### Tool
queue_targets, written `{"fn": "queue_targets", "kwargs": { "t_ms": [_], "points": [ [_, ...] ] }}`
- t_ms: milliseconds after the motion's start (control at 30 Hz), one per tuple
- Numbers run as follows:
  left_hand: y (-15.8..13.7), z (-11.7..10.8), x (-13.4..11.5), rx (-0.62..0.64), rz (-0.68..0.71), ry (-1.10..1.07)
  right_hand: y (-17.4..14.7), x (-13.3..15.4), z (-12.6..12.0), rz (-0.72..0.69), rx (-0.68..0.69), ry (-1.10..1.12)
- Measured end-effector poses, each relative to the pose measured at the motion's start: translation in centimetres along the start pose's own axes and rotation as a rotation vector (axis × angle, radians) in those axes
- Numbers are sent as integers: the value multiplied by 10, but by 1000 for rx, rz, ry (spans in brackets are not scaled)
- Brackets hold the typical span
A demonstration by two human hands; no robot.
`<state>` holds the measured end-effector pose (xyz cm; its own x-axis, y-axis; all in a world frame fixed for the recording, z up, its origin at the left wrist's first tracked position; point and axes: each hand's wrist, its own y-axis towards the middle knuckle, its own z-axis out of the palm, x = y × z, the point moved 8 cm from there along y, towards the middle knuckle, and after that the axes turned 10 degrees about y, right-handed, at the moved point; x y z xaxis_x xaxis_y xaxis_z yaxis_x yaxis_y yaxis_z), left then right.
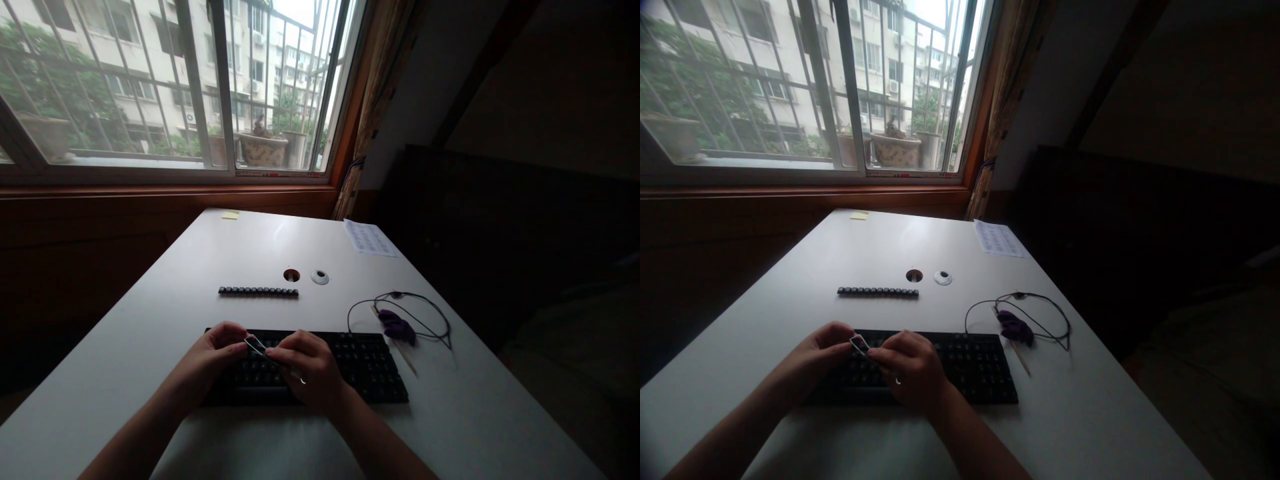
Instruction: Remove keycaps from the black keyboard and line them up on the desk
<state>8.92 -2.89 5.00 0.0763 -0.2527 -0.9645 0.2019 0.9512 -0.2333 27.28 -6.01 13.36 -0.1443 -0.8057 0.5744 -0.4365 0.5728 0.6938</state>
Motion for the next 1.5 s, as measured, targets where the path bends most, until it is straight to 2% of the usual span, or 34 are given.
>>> {"fn": "queue_targets", "kwargs": {
  "t_ms": [167,367,600,867,1133,1233,1500],
  "points": [
    [-1,-4,-7,-66,74,64,3,11,3,-64,16,-84],
    [-10,-6,-25,-170,202,311,0,9,3,-21,-38,-121],
    [-16,-20,-42,-325,338,461,-2,12,2,-1,-66,-231],
    [-22,-4,-45,-248,574,676,0,-10,-7,161,-133,-109],
    [-20,2,-41,-213,674,753,-9,-27,-3,227,-35,-19],
    [-21,5,-40,-199,697,772,-8,-25,2,219,12,-4],
    [-23,21,-40,-84,758,775,-6,-21,15,145,28,-12]
  ]
}}
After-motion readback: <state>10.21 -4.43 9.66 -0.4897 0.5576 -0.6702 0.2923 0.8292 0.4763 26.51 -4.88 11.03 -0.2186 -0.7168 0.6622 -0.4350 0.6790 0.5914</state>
